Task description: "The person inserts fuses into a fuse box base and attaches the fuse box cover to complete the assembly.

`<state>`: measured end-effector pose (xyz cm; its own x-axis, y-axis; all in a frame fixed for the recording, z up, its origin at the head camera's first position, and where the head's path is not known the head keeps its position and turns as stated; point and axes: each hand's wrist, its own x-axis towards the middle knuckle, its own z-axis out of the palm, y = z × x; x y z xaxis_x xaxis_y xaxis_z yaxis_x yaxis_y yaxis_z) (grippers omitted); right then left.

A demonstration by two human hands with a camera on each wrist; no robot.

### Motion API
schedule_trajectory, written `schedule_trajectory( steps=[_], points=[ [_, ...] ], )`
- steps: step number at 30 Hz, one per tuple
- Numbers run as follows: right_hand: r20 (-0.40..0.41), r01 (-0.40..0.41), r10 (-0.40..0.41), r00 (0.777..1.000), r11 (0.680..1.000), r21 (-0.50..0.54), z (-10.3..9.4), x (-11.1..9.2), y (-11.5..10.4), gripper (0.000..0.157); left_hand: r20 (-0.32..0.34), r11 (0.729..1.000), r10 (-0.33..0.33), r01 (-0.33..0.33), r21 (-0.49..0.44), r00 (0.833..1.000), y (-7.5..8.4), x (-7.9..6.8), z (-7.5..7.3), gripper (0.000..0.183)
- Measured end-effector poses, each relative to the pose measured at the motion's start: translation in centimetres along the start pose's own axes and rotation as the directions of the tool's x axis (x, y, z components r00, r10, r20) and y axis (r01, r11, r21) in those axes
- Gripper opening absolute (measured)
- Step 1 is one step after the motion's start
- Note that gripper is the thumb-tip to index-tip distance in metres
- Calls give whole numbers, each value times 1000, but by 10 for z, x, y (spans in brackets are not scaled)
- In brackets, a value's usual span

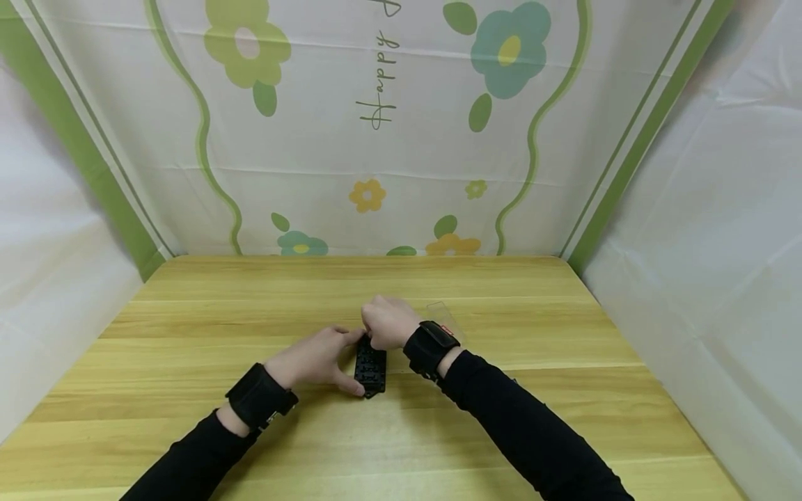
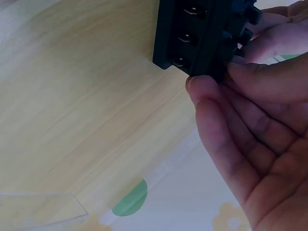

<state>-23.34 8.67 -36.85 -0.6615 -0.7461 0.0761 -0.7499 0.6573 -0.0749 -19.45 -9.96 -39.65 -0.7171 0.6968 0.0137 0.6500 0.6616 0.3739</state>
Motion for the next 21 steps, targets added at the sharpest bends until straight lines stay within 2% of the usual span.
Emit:
schedule_trajectory(
  steps=[7,12,17,21],
  points=[
    [-25,4,-7,1000,993,-117,2,0,-5,41,-3,1000,8,-8,-4,1000,0,-1,-1,89],
    [-37,5,-11,999,987,-162,6,1,-6,43,0,1000,0,0,1,1000,0,-3,-1,92],
    [-38,36,-42,998,988,-148,9,-1,-5,40,2,1000,8,-8,5,1000,0,-5,1,91],
    [-46,28,-33,998,992,-124,7,-5,-1,38,-9,999,37,-37,-5,999,2,-2,0,87]
  ],
)
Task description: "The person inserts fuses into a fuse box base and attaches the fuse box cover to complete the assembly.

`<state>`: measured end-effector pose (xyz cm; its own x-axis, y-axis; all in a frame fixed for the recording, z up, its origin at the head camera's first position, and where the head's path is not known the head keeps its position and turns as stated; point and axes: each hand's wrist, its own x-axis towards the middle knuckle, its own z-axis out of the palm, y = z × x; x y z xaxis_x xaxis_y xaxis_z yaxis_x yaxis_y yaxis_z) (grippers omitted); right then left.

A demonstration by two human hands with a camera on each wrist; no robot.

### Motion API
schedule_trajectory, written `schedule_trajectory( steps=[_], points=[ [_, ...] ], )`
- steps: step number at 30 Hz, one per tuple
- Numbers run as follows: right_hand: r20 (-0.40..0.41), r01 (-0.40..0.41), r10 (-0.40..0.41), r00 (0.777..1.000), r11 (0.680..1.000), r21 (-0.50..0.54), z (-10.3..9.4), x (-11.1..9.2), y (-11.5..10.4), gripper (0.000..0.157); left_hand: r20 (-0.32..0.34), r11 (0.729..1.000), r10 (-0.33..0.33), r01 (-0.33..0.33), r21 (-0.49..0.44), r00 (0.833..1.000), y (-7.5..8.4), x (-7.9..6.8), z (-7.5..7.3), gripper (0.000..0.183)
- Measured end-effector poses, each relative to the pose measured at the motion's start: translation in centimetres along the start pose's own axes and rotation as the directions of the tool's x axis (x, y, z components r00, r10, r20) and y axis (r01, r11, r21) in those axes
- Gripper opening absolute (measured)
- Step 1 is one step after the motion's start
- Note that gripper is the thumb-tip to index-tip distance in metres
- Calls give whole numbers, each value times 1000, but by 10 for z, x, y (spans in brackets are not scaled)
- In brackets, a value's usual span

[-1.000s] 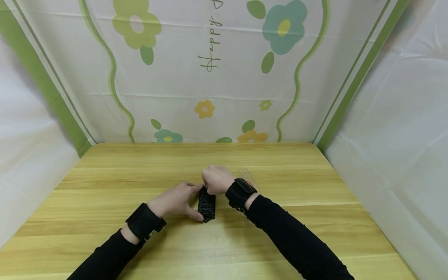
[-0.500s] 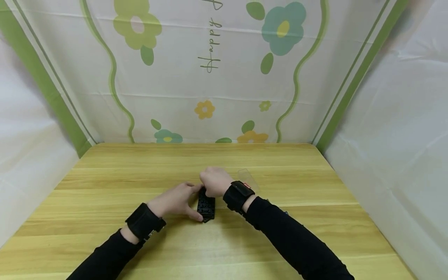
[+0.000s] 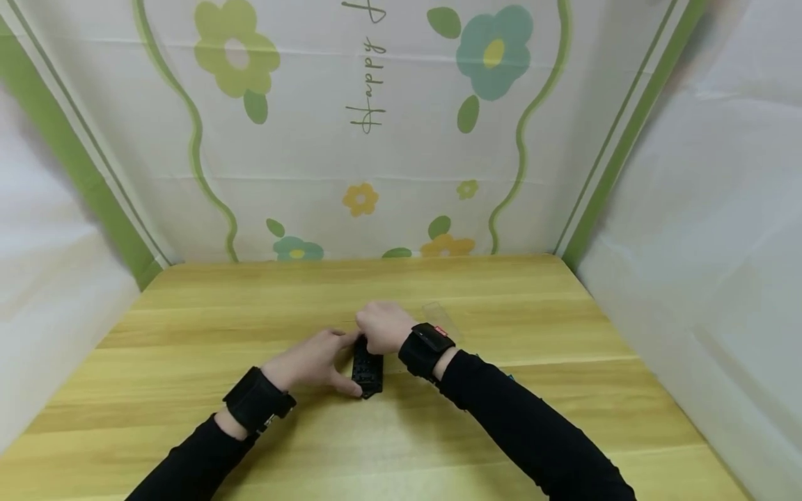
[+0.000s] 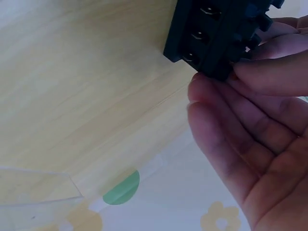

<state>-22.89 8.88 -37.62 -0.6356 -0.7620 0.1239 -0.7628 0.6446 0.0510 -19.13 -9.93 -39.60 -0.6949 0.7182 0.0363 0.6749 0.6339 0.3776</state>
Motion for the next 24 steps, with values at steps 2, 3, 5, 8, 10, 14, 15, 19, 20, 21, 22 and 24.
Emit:
schedule_trajectory(
  steps=[2,3,5,8,10,14,15,19,20,21,22,24],
  points=[
    [4,-14,14,1000,1000,9,-2,-1,1,37,-1,1000,3,-3,-2,1000,0,1,-1,87],
    [6,-20,20,1000,1000,17,-4,-1,1,37,1,1000,0,0,1,1000,1,2,-1,88],
    [12,-26,25,1000,999,23,-6,0,0,37,4,1000,-5,5,12,1000,2,2,-3,89],
    [18,-27,27,999,1000,-4,-8,2,-2,38,-3,1000,-8,8,27,1000,2,1,-5,92],
    [7,-26,26,1000,999,-19,-7,2,-3,38,-6,1000,-5,6,30,1000,2,1,-6,91],
    [-41,-32,31,999,999,-15,-5,-2,-4,37,1,999,-12,12,37,1000,2,1,-5,92],
    [-57,-32,32,998,999,-13,-4,-4,-4,37,5,999,-17,16,38,1000,2,1,-5,92],
    [-103,-34,32,994,999,-10,0,-12,-4,34,19,999,-27,26,39,999,3,0,-5,95],
    [-111,-36,35,993,999,-11,1,-13,-4,34,19,999,-28,28,38,999,3,0,-4,94],
    [-117,-38,36,992,999,-7,1,-14,-3,33,19,999,-28,27,33,999,4,0,-4,94],
    [-120,-42,42,992,999,-1,1,-14,-4,33,19,999,-28,27,31,999,4,0,-4,94],
    [-124,-50,51,991,999,7,0,-15,-4,34,17,999,-25,25,25,1000,4,0,-4,92]
  ],
)
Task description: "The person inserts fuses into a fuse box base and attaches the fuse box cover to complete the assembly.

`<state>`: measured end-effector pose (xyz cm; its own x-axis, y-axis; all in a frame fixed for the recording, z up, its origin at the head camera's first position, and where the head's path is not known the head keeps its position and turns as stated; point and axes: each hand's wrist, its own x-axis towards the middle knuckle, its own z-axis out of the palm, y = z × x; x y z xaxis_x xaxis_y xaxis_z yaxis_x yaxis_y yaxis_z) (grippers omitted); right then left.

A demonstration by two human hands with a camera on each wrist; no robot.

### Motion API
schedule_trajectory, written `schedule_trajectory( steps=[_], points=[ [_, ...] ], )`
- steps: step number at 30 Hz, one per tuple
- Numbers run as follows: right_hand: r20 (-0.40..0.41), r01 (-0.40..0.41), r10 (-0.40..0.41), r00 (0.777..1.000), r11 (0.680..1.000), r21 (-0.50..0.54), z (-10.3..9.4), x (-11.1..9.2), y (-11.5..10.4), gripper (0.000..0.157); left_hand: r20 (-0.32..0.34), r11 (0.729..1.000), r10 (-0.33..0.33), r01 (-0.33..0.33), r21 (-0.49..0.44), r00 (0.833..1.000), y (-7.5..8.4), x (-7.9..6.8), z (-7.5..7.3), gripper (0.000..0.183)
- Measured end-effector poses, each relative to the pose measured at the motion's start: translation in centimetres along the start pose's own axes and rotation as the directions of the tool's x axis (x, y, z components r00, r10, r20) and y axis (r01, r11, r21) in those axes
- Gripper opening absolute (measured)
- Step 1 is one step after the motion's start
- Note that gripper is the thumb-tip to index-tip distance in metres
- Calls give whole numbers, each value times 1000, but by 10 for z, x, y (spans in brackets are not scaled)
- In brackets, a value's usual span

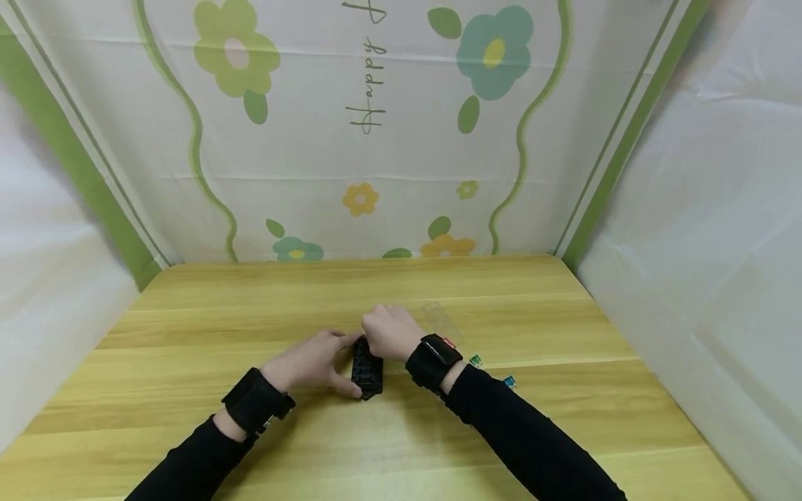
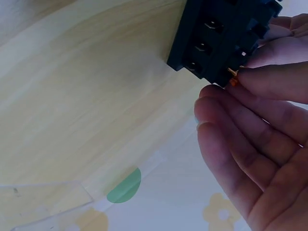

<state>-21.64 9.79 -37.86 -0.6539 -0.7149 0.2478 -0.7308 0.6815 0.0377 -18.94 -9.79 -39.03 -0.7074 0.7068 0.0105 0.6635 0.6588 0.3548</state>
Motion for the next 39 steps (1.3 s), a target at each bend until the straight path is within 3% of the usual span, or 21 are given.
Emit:
schedule_trajectory(
  steps=[9,21,29,39],
  points=[
    [27,-46,45,999,997,61,-8,-3,-2,36,5,1000,-2,2,2,1000,-1,1,2,95],
    [-9,-142,144,989,982,120,-18,-18,7,13,28,998,-61,61,6,998,3,0,-1,104],
    [-27,-201,208,978,966,163,-22,-27,12,24,31,997,-83,82,15,996,1,0,0,105],
    [-25,-234,247,969,942,239,-36,-44,23,24,50,995,-96,96,10,994,-2,1,1,105]
  ],
)
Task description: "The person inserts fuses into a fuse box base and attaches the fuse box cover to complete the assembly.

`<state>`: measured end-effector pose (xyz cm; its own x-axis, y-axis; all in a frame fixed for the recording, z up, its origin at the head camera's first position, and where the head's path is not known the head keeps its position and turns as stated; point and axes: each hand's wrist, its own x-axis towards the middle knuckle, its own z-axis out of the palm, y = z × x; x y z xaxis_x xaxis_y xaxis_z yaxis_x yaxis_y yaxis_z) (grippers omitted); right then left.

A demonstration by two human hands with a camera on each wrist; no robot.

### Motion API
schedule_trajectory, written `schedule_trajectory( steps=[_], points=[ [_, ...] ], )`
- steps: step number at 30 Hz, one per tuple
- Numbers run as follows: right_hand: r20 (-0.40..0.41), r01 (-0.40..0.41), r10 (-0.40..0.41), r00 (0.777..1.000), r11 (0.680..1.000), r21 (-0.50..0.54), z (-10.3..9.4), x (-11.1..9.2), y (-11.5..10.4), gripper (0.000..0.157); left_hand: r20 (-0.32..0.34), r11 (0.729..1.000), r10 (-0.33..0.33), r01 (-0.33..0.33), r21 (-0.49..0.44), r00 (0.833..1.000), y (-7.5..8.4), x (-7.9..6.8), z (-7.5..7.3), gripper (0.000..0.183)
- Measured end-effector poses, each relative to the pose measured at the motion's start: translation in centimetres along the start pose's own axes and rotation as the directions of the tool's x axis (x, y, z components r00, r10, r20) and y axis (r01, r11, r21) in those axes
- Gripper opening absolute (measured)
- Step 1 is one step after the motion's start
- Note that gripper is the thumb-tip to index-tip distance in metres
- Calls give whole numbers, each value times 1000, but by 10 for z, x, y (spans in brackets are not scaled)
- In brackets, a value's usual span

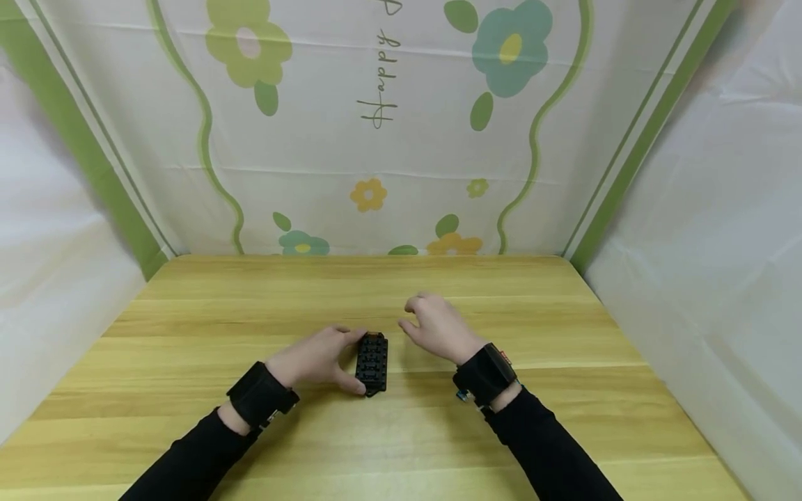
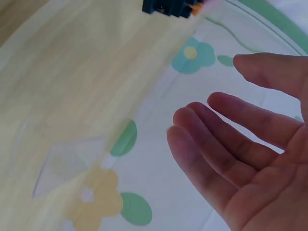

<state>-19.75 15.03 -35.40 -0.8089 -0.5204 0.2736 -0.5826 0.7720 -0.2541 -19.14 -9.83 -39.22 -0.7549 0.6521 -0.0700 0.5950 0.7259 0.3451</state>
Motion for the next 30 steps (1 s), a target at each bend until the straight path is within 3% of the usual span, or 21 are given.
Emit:
schedule_trajectory(
  steps=[14,21,30],
  points=[
    [-4,-49,49,999,998,44,-15,-24,22,22,-4,1000,-14,14,0,1000,-3,-3,0,107],
    [-33,-39,40,999,999,31,-21,-37,34,19,-9,1000,-5,5,4,1000,1,-3,-2,105],
    [-10,-41,41,999,999,10,-31,-47,50,17,13,999,-35,35,7,999,1,-2,-1,107]
  ],
)
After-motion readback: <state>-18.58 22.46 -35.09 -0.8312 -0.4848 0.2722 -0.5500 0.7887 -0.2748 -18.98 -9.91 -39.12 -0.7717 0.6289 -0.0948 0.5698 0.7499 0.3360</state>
